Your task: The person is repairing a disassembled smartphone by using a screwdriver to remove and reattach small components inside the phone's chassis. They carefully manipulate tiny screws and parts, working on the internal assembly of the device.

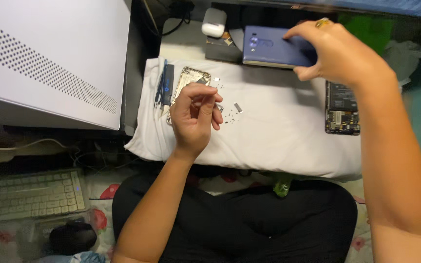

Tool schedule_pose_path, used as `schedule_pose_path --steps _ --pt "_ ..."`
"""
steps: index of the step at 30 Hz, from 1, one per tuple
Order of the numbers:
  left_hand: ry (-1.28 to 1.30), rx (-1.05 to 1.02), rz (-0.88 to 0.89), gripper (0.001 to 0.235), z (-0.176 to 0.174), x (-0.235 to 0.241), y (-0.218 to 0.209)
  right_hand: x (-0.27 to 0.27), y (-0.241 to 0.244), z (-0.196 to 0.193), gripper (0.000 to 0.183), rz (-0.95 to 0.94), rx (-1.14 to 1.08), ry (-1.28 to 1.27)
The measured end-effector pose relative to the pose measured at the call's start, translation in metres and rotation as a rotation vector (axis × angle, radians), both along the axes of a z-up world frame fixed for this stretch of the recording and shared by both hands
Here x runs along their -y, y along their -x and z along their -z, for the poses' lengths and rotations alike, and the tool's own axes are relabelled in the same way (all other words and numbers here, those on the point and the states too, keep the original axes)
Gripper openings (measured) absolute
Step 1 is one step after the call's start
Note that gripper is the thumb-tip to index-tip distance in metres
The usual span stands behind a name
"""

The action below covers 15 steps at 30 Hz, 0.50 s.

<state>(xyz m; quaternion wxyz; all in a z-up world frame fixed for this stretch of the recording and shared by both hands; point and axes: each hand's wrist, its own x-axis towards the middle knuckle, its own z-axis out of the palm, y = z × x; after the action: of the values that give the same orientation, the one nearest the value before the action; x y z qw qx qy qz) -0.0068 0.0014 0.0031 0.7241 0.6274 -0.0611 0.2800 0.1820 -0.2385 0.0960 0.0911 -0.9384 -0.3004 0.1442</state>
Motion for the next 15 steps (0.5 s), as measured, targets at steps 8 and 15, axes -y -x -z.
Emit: schedule_pose_path --steps 8,15 --pt "0.017 -0.024 -0.107 0.011 0.003 -0.011 -0.004 0.013 -0.018 0.019 0.079 -0.171 0.077 -0.149" --pt "-0.173 -0.184 -0.216 0.024 -0.019 -0.045 -0.002 0.019 -0.001 0.026 0.070 -0.183 0.178 -0.298"
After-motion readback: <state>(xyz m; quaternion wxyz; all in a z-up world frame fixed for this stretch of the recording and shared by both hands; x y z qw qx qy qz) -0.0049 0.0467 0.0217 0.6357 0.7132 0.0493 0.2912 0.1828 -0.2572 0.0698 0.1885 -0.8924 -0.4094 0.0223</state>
